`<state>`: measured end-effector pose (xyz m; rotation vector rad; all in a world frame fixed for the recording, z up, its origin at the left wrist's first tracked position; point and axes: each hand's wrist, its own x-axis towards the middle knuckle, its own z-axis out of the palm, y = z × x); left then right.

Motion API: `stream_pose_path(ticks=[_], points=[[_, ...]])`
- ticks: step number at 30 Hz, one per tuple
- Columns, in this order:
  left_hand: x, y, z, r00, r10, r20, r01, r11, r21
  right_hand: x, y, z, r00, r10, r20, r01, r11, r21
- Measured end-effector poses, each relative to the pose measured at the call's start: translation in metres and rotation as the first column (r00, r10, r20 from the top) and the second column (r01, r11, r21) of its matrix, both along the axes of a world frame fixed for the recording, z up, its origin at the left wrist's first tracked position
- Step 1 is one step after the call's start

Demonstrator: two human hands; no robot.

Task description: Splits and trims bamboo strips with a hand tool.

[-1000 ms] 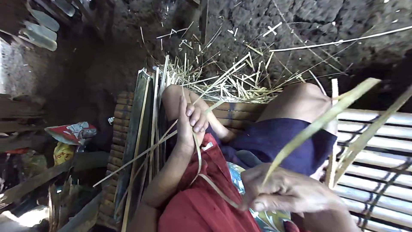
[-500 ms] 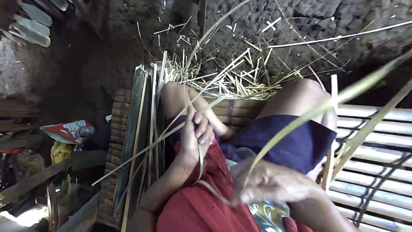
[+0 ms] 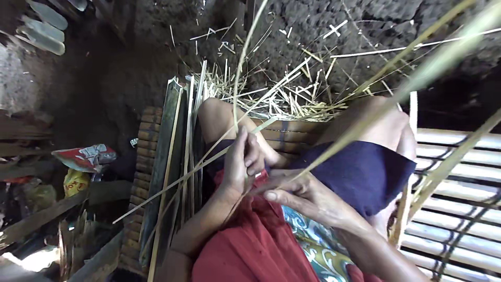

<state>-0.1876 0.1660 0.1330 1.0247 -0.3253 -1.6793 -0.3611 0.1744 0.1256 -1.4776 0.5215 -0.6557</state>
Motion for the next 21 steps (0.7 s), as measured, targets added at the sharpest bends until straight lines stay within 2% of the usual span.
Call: stream_pose_path(ticks=[3,5,7,9,11,13,16,18,21], points=[[0.018,-0.018,-0.003,0.975,0.214,-0.059,-0.215,0.976,-0.012,-0.018,0.003,0.007,0.954,0.245,0.17,-0.258,0.965,0.057],[0.023,-0.021,-0.004,0.968,0.246,-0.051,-0.247,0.969,-0.016,-0.023,0.005,0.008,0.947,0.268,0.176,-0.281,0.958,0.058],[0.016,-0.01,-0.002,0.999,0.052,-0.006,-0.052,0.998,-0.018,-0.022,0.002,0.005,0.991,0.124,0.05,-0.127,0.99,0.061],[0.009,0.008,0.0,0.978,-0.207,0.029,0.208,0.977,-0.048,-0.02,-0.007,0.004,0.991,-0.112,-0.076,0.114,0.993,0.018],[0.006,0.017,0.007,0.961,-0.273,0.047,0.276,0.958,-0.074,-0.016,-0.021,0.005,0.961,-0.266,-0.081,0.263,0.964,-0.04],[0.002,0.014,0.011,0.981,-0.169,0.092,0.179,0.978,-0.108,-0.008,-0.029,0.009,0.972,-0.232,-0.044,0.23,0.972,-0.04],[0.0,-0.003,0.008,0.994,0.093,0.064,-0.087,0.991,-0.099,0.009,-0.028,0.005,0.997,-0.069,-0.031,0.066,0.995,-0.075],[0.012,-0.006,0.005,0.972,0.229,0.059,-0.223,0.97,-0.093,0.004,-0.022,0.002,0.998,0.053,0.024,-0.053,0.999,-0.014],[0.044,0.003,-0.007,0.941,0.327,0.09,-0.321,0.944,-0.08,-0.026,-0.005,-0.004,0.97,0.218,0.108,-0.231,0.965,0.127]])
